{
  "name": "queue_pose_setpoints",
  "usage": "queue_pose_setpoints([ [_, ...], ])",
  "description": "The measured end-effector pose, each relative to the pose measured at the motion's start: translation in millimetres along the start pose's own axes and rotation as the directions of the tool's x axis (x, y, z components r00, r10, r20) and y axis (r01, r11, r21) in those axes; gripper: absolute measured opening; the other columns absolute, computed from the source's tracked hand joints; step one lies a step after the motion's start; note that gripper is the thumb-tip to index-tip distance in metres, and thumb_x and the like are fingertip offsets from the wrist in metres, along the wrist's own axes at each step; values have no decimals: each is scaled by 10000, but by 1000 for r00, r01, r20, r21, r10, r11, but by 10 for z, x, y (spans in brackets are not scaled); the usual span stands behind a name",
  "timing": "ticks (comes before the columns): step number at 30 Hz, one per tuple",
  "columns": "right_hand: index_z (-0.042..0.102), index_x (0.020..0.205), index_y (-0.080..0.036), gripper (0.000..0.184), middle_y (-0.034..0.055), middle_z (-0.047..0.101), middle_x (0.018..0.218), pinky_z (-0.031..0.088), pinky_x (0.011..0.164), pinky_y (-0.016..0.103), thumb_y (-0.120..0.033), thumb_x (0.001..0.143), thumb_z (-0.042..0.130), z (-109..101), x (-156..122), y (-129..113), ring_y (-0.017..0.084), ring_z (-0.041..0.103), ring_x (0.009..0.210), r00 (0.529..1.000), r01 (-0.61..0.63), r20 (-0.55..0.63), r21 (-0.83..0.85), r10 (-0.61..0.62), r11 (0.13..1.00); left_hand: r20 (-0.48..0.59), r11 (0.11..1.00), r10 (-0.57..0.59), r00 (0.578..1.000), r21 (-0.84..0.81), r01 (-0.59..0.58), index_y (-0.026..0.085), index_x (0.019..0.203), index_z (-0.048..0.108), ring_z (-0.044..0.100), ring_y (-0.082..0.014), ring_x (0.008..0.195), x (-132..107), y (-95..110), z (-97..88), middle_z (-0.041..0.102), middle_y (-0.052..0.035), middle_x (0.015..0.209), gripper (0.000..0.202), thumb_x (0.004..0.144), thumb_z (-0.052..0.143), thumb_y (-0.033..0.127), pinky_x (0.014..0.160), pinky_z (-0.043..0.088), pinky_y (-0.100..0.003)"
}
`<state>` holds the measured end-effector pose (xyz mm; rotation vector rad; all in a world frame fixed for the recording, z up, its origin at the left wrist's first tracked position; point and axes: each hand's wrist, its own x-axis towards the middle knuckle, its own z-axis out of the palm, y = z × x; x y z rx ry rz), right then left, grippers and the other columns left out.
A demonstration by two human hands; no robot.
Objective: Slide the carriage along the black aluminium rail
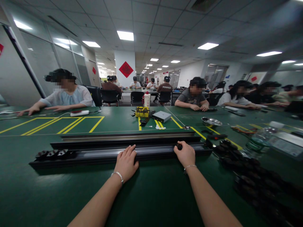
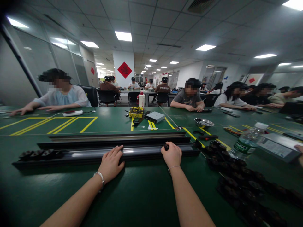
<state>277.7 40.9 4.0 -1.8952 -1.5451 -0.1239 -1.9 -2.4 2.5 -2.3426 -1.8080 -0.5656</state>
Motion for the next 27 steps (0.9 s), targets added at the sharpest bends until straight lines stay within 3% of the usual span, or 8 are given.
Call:
queue_pose_setpoints([
  [4, 566, 918, -197, 287, 47, 625, 892, 300, 869, 352, -344, 692, 465, -14, -8, -18, 206, 538, 883, 1000, -15, 12, -3, 15, 1000, -17, 1000, 15, 1000, 13, -14, 238, 973, 538, 298, -206, 1244, 1, -16, 27, 372, -2, 1352, 274, 714, 464, 286, 970, 266, -406],
  [9, 565, 903, -222, 277, 33, 603, 948, 189, 949, 433, -359, 687, 458, -16, -5, -6, 208, 497, 978, 1000, -9, 19, -17, 9, 1000, -18, 1000, 13, 1000, 13, -13, 237, 975, 537, 289, -205, 1248, -2, -18, 38, 368, -5, 1356, 275, 714, 464, 280, 974, 257, -408],
  [18, 576, 963, -244, 321, 44, 590, 1000, 206, 938, 439, -355, 687, 454, -29, 11, -18, 227, 450, 1062, 998, -20, 56, -45, 22, 999, 2, 1000, 0, 1000, 0, 0, 239, 980, 542, 287, -207, 1250, -3, -3, 9, 368, -9, 1355, 279, 716, 465, 282, 980, 253, -413],
  [27, 597, 874, -252, 258, 29, 598, 939, 210, 935, 436, -347, 678, 459, -23, 15, -14, 228, 452, 1056, 999, -17, 42, -43, 18, 999, 10, 1000, -18, 1000, -8, 18, 235, 972, 554, 283, -206, 1252, -1, 16, -9, 369, -20, 1354, 275, 711, 474, 265, 986, 246, -404],
])
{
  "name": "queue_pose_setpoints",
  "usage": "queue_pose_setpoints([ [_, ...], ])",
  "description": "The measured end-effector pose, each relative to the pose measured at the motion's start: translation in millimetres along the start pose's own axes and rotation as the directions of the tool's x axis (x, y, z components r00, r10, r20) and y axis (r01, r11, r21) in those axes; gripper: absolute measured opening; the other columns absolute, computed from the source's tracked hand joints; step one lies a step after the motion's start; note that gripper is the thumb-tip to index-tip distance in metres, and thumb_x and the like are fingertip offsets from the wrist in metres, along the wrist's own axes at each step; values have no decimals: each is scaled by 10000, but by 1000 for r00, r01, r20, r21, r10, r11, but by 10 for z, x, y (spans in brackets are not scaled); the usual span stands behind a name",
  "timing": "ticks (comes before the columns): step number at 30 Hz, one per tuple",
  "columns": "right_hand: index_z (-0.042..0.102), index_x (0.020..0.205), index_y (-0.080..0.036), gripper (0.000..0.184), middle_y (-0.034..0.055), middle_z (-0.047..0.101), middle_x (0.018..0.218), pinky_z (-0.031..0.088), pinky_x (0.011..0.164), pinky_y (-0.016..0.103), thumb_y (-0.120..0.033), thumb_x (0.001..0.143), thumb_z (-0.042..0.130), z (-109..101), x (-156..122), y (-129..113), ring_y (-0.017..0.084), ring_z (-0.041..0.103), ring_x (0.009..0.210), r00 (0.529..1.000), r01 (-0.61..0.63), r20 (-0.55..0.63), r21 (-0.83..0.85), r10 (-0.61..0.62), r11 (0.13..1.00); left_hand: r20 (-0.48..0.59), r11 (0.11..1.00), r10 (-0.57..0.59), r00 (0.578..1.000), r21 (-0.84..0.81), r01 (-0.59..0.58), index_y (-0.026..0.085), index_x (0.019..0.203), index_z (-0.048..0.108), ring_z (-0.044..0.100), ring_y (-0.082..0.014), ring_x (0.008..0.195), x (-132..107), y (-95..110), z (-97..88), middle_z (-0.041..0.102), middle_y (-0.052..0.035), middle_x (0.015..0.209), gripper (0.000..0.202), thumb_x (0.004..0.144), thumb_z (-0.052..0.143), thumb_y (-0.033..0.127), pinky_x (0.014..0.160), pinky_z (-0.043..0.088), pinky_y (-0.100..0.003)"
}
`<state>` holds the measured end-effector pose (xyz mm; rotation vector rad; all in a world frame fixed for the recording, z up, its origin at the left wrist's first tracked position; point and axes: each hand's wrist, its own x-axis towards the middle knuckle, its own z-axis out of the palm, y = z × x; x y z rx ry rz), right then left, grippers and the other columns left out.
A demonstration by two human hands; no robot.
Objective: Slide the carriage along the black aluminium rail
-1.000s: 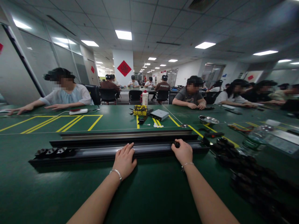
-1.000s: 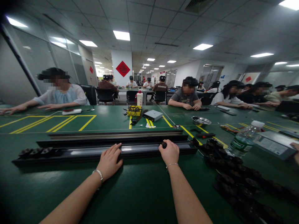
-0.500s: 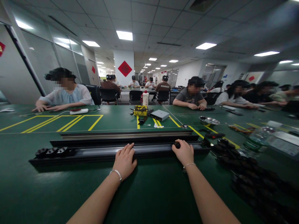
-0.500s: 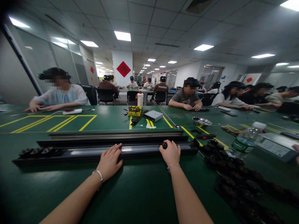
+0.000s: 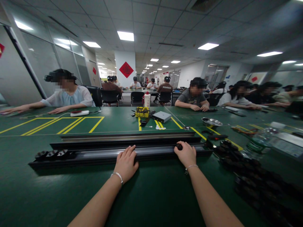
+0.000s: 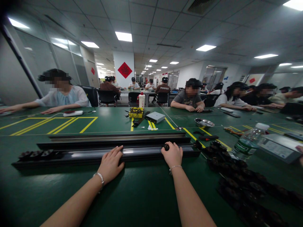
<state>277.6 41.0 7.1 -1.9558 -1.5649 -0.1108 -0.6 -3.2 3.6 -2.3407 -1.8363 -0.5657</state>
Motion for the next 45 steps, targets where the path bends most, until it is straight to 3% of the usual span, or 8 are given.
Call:
queue_pose_setpoints([
  [19, 591, 883, -227, 267, 33, 608, 977, 217, 939, 395, -333, 683, 448, 1, 29, 62, 212, 494, 1006, 1000, -23, 0, 42, 23, 999, -16, 1000, 8, 1000, 5, -8, 240, 969, 551, 299, -204, 1245, 0, -9, 6, 378, -15, 1348, 271, 714, 469, 274, 982, 252, -391],
  [35, 595, 946, -209, 323, 42, 623, 976, 312, 865, 343, -321, 681, 448, -18, 52, 108, 201, 530, 925, 1000, -2, 0, 32, 2, 999, -18, 1000, 22, 1000, 17, -21, 235, 962, 542, 310, -203, 1235, -1, -17, 11, 386, -7, 1342, 266, 709, 469, 276, 962, 269, -390],
  [41, 589, 978, -233, 347, 42, 579, 1090, 166, 963, 476, -363, 684, 458, -9, 34, 115, 251, 394, 1135, 998, -63, -6, -9, 63, 998, -27, 1000, 19, 999, 23, -18, 234, 958, 547, 311, -206, 1235, -3, -20, 20, 388, -11, 1341, 266, 705, 474, 277, 958, 271, -390],
  [45, 586, 979, -237, 343, 34, 566, 1124, 101, 984, 495, -364, 689, 452, -15, 22, 107, 245, 390, 1142, 997, -80, 23, 12, 80, 997, -39, 999, 31, 999, 32, -30, 239, 960, 542, 305, -206, 1239, -3, -36, 39, 384, -2, 1344, 263, 713, 464, 281, 958, 270, -402],
])
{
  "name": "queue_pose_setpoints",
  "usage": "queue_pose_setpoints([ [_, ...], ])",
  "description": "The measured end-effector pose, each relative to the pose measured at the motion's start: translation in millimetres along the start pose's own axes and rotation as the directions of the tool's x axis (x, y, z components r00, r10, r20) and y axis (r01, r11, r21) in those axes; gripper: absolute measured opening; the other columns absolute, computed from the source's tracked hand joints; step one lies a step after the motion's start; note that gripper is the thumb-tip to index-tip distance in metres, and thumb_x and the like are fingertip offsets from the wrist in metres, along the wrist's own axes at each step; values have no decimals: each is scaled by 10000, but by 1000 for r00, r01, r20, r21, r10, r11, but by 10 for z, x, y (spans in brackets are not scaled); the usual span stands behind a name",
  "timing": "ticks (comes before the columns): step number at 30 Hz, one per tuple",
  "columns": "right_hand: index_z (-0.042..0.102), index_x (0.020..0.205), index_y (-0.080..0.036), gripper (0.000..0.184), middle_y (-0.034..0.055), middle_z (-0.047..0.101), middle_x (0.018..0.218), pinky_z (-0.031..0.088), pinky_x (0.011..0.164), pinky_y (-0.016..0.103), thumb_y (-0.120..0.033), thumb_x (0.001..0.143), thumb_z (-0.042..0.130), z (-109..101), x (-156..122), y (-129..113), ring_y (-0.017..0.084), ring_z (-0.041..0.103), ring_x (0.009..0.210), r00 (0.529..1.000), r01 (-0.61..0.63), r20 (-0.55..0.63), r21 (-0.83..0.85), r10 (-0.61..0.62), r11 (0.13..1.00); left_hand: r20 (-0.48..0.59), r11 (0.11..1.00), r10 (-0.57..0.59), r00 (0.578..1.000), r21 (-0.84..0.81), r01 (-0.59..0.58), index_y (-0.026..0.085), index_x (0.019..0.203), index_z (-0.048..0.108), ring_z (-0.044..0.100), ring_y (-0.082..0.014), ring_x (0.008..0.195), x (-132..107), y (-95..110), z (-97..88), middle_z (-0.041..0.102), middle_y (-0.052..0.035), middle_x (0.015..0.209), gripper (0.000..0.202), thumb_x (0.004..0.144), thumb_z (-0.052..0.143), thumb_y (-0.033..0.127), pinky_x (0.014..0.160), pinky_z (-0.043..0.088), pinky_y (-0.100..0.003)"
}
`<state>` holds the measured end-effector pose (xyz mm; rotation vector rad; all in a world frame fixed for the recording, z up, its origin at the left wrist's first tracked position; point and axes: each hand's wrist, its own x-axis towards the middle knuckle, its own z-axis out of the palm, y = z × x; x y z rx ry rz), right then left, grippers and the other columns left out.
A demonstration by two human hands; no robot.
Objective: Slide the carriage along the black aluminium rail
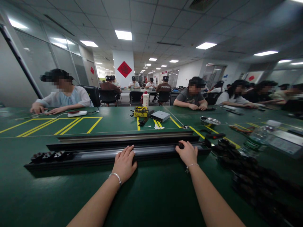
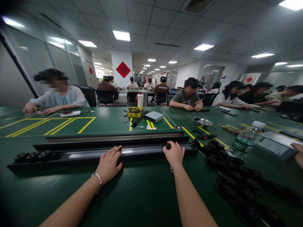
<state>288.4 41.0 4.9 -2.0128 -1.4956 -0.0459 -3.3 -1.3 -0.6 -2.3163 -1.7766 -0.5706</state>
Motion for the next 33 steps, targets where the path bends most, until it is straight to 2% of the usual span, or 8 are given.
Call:
queue_pose_setpoints([
  [6, 583, 976, -230, 345, 36, 569, 1119, 118, 979, 485, -365, 685, 455, 4, 18, 14, 243, 399, 1135, 1000, 8, -7, 11, -8, 1000, -1, 1000, 5, 1000, -3, -5, 234, 965, 539, 307, -204, 1238, -1, 2, -14, 390, -5, 1341, 267, 712, 468, 284, 958, 273, -399],
  [14, 564, 1015, -217, 373, 49, 579, 1053, 197, 943, 412, -350, 689, 443, -7, 36, 43, 212, 463, 1047, 1000, -2, -17, 15, 3, 1000, 3, 1000, -9, 1000, -19, 9, 236, 959, 550, 310, -208, 1237, -2, 5, -3, 389, -17, 1339, 260, 715, 468, 273, 970, 262, -394],
  [28, 561, 1007, -220, 354, 44, 585, 1058, 172, 957, 430, -326, 690, 442, 1, 41, 52, 216, 476, 1040, 1000, -9, -25, 37, 10, 999, 1, 1000, -3, 1000, 0, 3, 241, 967, 546, 312, -200, 1235, 4, 11, -7, 385, 3, 1345, 271, 713, 460, 283, 971, 262, -399],
  [33, 563, 1001, -210, 350, 41, 598, 1044, 260, 911, 382, -314, 690, 441, -46, 48, 43, 211, 499, 1006, 1000, 1, -6, 21, -1, 1000, 21, 1000, -18, 1000, -7, 18, 245, 972, 551, 307, -205, 1239, 3, 18, -22, 382, -3, 1346, 275, 714, 463, 282, 979, 254, -403],
])
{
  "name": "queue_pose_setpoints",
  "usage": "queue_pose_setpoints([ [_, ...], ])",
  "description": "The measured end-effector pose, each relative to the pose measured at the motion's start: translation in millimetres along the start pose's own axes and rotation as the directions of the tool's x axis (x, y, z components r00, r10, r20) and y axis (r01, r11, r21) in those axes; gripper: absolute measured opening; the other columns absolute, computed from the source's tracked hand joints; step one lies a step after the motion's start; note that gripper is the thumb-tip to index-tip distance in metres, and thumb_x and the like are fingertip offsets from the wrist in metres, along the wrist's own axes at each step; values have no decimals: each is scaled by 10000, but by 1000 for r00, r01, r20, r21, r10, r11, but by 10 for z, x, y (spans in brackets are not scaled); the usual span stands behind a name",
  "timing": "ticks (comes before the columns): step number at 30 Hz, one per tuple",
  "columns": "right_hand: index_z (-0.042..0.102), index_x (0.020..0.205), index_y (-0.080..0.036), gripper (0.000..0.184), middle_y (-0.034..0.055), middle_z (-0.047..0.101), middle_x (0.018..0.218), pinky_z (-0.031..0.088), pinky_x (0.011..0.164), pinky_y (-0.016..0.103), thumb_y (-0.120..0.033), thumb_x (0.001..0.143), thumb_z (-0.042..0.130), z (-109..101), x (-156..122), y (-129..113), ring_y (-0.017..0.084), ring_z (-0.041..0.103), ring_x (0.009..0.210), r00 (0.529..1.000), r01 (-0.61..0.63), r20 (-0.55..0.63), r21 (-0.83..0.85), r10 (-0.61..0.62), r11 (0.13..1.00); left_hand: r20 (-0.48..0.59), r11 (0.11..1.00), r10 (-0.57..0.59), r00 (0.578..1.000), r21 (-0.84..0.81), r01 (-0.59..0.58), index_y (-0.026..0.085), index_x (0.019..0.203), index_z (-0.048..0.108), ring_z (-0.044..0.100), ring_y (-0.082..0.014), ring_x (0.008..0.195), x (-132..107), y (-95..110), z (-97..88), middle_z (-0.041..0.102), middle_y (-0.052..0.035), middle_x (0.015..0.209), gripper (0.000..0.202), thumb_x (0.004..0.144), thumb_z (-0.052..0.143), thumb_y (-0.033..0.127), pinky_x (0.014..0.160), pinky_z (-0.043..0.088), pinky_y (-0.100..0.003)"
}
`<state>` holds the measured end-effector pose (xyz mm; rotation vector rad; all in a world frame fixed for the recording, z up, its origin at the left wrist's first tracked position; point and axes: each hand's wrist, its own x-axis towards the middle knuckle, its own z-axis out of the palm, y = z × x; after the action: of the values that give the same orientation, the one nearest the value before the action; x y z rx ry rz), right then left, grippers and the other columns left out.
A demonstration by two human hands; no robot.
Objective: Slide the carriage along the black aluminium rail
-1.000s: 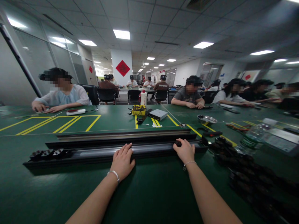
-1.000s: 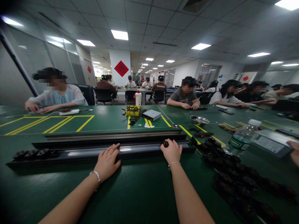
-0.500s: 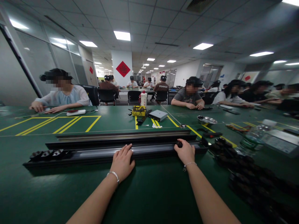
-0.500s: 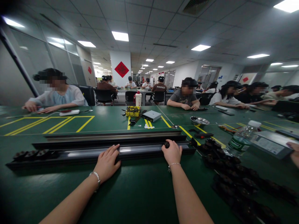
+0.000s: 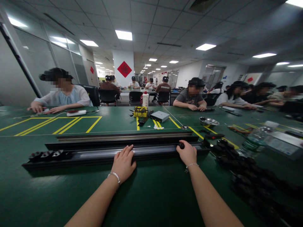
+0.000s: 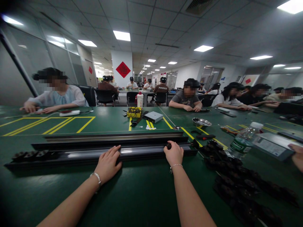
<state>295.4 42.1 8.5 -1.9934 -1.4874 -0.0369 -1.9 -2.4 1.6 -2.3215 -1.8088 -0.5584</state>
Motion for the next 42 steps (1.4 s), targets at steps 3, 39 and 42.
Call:
queue_pose_setpoints([
  [3, 563, 1002, -205, 351, 41, 607, 1019, 314, 856, 340, -310, 691, 439, -38, 6, -2, 202, 523, 960, 1000, 4, -1, -4, -4, 1000, 7, 1000, -2, 1000, -8, 2, 240, 981, 550, 306, -209, 1241, -2, 0, -3, 383, -13, 1345, 284, 712, 469, 278, 983, 252, -402],
  [39, 532, 1030, -213, 377, 46, 584, 1041, 135, 966, 430, -299, 677, 432, -6, -8, 40, 219, 472, 1024, 996, -41, -71, 53, 44, 998, 7, 1000, -5, 1000, -15, 5, 242, 965, 553, 312, -214, 1238, 5, 0, -2, 381, -17, 1347, 270, 713, 463, 275, 972, 266, -409],
  [42, 544, 1015, -216, 367, 39, 587, 1030, 155, 957, 418, -303, 676, 434, 2, -2, 53, 212, 474, 1023, 997, -34, -71, 47, 37, 998, -2, 1000, 1, 1000, -8, -1, 241, 969, 550, 313, -214, 1238, 6, -6, 4, 379, -16, 1348, 273, 713, 461, 275, 972, 266, -410],
])
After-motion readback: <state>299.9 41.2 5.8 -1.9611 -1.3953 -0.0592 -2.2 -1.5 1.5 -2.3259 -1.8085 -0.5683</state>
